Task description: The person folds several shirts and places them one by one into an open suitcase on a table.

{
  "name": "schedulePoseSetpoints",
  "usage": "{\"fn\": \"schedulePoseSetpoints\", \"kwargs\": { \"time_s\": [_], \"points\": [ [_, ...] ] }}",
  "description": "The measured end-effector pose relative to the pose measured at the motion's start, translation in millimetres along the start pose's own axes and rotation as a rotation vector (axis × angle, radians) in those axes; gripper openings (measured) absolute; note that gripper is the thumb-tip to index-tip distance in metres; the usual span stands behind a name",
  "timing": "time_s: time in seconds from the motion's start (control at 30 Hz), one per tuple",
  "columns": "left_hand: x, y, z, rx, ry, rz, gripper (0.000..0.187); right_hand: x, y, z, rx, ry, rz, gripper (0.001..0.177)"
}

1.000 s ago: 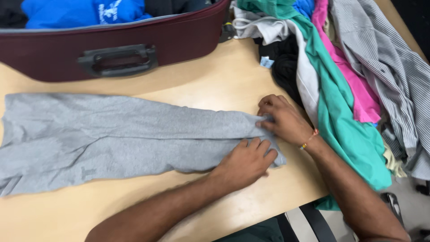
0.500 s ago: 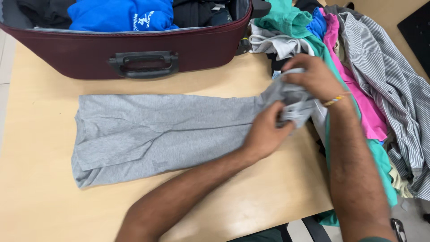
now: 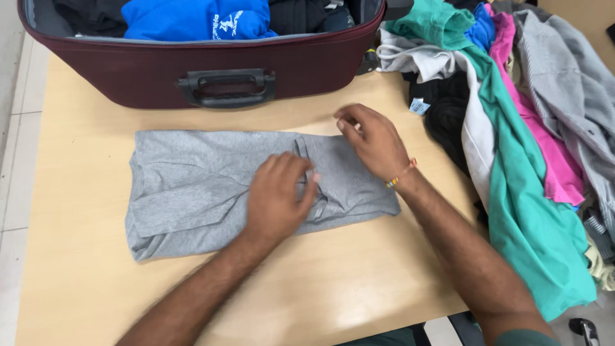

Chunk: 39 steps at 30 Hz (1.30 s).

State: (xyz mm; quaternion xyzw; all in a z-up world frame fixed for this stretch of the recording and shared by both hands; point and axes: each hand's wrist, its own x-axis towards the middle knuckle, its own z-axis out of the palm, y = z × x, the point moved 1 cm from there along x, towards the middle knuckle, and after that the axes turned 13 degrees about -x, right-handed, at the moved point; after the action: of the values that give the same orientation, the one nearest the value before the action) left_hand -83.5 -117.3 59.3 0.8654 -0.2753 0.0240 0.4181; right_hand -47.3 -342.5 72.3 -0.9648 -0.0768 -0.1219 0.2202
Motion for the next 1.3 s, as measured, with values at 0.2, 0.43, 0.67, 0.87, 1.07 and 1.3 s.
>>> {"fn": "schedulePoseSetpoints", "kwargs": {
  "time_s": [0.2, 0.43, 0.67, 0.87, 1.07, 1.3],
  "points": [
    [7.0, -12.5, 72.8, 0.095, -0.147, 0.35, 0.096, -50.0, 18.7, 39.7, -0.407, -0.083, -0.15, 0.057],
    [-2.5, -33.2, 73.7, 0.234, -0.224, 0.205, 0.107, -68.3, 15.8, 12.2, -0.439, 0.035, 0.223, 0.07],
    [6.4, -13.3, 93.7, 0.287, -0.228, 0.168, 0.112, -103.1, 53.6, 1.2, -0.086, -0.03, 0.61, 0.035],
    [25.5, 25.7, 132.8, 0.041, -0.243, 0.15, 0.108, -92.6, 129.1, -36.1, 0.368, 0.389, 0.489, 0.019],
    [23.1, 0.9, 136.7, -0.489, -0.145, 0.12, 0.089, -56.8, 40.0, -65.4, 0.038, 0.365, 0.109, 0.027],
    [23.7, -58.6, 64.2, -1.267, 0.321, -0.44, 0.079, -57.7, -87.8, 12.8, -0.008, 0.049, -0.162, 0.04]
  ]
}}
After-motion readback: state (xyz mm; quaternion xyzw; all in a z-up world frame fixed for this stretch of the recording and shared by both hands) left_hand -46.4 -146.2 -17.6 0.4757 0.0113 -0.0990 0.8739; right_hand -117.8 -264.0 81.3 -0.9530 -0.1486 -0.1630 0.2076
